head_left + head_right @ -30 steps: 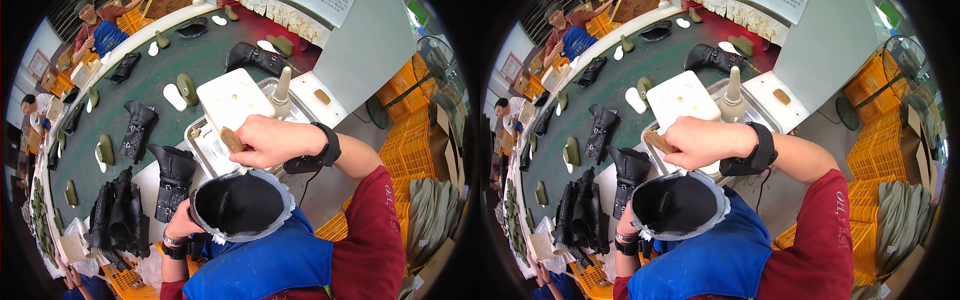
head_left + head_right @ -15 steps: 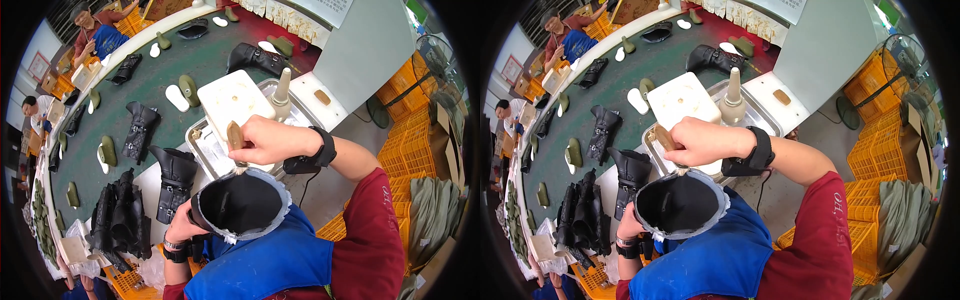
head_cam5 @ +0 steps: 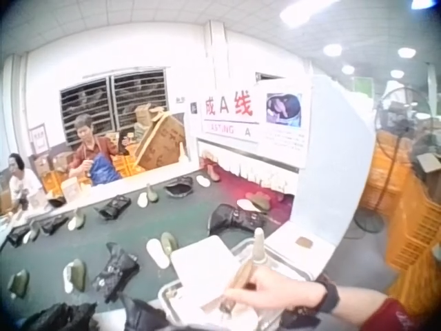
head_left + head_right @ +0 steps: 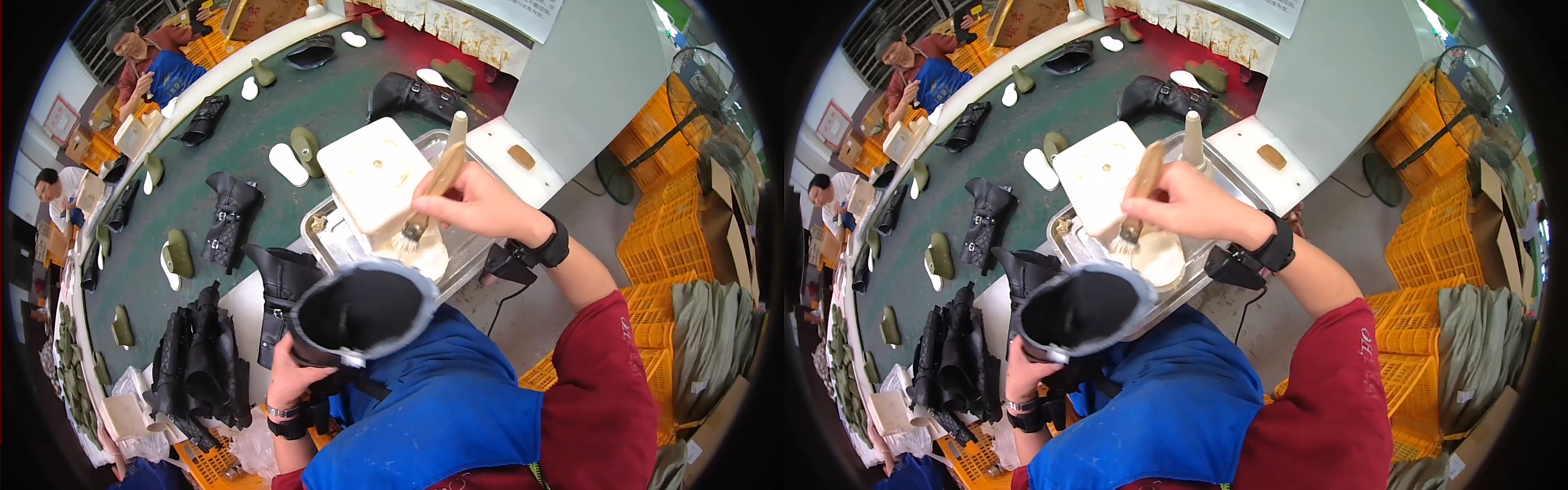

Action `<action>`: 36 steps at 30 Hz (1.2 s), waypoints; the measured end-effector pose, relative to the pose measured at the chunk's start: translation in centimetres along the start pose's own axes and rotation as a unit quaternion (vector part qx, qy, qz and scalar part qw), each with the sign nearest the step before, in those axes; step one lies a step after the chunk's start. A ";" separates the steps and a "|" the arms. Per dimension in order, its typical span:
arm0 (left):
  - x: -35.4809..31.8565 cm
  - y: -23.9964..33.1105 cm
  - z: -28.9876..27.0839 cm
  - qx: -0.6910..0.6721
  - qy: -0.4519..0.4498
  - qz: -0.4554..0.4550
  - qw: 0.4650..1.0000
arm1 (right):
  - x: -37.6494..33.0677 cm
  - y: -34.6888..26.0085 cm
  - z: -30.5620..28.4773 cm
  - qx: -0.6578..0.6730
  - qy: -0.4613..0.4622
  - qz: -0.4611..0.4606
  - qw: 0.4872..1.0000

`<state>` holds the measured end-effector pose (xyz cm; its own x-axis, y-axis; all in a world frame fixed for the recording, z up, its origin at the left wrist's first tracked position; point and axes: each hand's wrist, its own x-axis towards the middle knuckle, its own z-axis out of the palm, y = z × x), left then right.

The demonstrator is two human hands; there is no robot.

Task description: The person is using a brush to apply white glue to the inner top edges of black leather boot components at a manufacturing workstation.

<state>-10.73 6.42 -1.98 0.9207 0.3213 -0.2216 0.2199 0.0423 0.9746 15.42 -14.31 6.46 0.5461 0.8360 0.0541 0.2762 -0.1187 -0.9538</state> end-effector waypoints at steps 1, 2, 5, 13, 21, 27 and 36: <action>-0.7 -1.3 -0.8 -0.030 0.053 0.001 0.998 | -0.6 0.5 -0.5 -0.002 0.023 0.051 0.998; -1.2 -1.6 -1.4 -0.059 0.110 0.001 0.992 | -1.1 0.9 -0.6 -0.002 0.024 0.053 0.998; -2.1 -1.4 -1.9 -0.216 0.171 0.078 0.958 | -2.5 3.6 0.0 0.001 0.047 0.022 0.999; -2.9 -3.3 -5.2 -0.440 0.174 0.085 0.877 | -3.1 8.2 2.5 -0.194 0.018 0.001 0.981; -1.2 -2.5 -4.7 -0.564 0.128 0.143 0.803 | -3.8 6.8 1.3 -0.227 0.100 0.055 0.967; -1.6 -0.6 -2.6 -0.545 0.169 0.074 0.818 | -6.3 5.2 6.4 -0.072 0.093 0.058 0.991; -0.4 -2.2 2.4 -0.364 0.101 0.075 0.923 | -5.4 5.0 13.6 0.274 -0.155 0.244 0.917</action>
<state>-10.76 3.93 -4.10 0.8276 0.5428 -0.1429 -0.2487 0.5829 0.7735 3.12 -12.14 -2.63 0.2244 0.8772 -0.4245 -0.4276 -0.3028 -0.8518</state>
